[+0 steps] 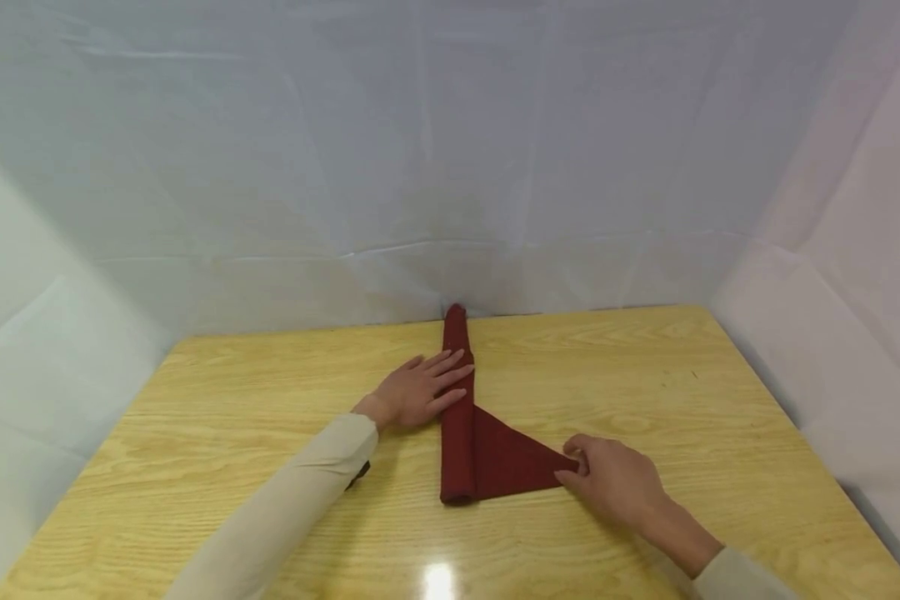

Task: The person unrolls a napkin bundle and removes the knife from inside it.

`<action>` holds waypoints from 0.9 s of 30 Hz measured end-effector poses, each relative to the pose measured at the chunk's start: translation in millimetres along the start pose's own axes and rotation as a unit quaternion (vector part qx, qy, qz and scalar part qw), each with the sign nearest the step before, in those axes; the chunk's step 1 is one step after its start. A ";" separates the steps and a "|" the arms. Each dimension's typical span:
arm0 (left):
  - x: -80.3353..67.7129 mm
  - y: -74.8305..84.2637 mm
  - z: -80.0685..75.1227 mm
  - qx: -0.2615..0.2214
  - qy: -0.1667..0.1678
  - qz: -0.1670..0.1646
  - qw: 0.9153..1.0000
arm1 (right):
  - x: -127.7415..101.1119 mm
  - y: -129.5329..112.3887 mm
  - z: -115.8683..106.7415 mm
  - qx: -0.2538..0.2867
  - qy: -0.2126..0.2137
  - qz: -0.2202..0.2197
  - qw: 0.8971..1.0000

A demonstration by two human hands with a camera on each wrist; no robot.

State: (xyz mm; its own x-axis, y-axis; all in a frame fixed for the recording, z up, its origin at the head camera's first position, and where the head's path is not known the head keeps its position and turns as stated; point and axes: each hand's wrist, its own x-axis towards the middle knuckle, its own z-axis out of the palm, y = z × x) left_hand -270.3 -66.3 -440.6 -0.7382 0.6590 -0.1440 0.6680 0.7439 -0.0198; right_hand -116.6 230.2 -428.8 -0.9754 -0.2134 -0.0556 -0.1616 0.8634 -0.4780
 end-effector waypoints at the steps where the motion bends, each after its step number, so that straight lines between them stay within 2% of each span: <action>1: 0.0 -0.2 0.2 0.000 0.002 0.001 1.000 | 0.4 0.5 -1.4 -0.002 0.000 -0.005 1.000; 7: 0.8 -1.1 2.2 0.001 0.007 0.005 1.000 | 4.3 8.0 -11.2 0.003 0.004 -0.049 0.999; 14: 0.1 -1.2 2.4 -0.003 0.009 0.001 1.000 | 12.3 20.6 -19.9 0.076 -0.019 -0.124 0.989; 18: 0.3 -0.7 2.2 -0.002 0.008 0.000 1.000 | 16.8 25.0 -17.4 0.052 -0.030 -0.170 0.984; 22: 0.4 0.1 1.8 -0.004 0.009 0.003 1.000 | 20.8 30.8 -12.6 0.018 -0.061 -0.208 0.976; 27: 0.8 0.9 2.1 -0.004 0.008 -0.001 1.000 | 25.4 35.4 -5.7 -0.001 -0.083 -0.238 0.968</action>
State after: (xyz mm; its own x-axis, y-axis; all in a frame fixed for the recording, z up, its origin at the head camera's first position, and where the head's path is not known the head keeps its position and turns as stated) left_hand -270.1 -65.4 -442.8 -0.7408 0.6594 -0.1280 0.6659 0.7459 -0.0111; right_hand -148.0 258.0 -442.2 -0.7536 -0.6566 0.0310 -0.5865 0.6504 -0.4828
